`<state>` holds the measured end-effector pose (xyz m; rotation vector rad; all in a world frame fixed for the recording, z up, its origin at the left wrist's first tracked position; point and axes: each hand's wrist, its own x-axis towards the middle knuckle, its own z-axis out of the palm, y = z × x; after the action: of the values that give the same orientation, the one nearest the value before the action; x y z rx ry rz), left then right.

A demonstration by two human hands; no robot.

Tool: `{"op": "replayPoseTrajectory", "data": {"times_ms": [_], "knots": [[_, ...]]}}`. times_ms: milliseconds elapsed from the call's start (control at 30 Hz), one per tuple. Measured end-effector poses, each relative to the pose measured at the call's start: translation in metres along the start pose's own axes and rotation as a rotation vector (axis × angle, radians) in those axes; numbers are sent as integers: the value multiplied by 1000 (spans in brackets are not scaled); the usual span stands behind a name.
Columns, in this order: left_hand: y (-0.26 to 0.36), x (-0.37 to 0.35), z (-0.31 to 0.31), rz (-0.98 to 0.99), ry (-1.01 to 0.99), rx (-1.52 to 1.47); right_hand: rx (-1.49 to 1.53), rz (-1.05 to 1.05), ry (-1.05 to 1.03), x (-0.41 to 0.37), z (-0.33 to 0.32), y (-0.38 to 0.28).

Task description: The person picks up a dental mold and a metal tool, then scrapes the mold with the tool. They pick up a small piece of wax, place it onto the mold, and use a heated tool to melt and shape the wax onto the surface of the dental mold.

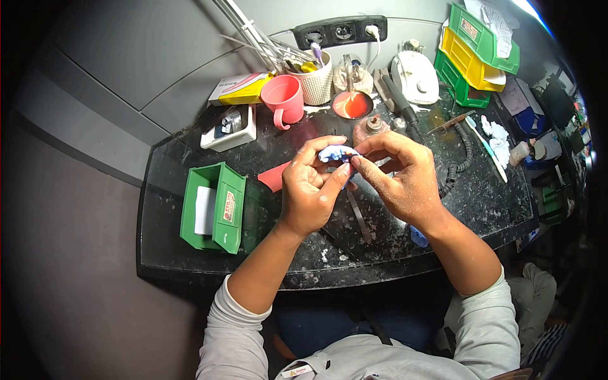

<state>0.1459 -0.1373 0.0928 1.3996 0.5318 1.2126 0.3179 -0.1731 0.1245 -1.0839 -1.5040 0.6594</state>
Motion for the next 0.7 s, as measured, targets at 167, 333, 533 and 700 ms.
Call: {"op": "replayPoseTrajectory", "data": {"times_ms": [167, 333, 533, 700], "knots": [[-1, 0, -1, -2, 1, 1, 5, -8, 2, 0, 0, 0], [3, 0, 1, -4, 11, 4, 16, -9, -1, 0, 0, 0], [2, 0, 1, -11, 15, -7, 15, -1, 2, -1, 0, -1], [0, 1, 0, -3, 4, 3, 2, 11, -5, 0, -1, 0]]}}
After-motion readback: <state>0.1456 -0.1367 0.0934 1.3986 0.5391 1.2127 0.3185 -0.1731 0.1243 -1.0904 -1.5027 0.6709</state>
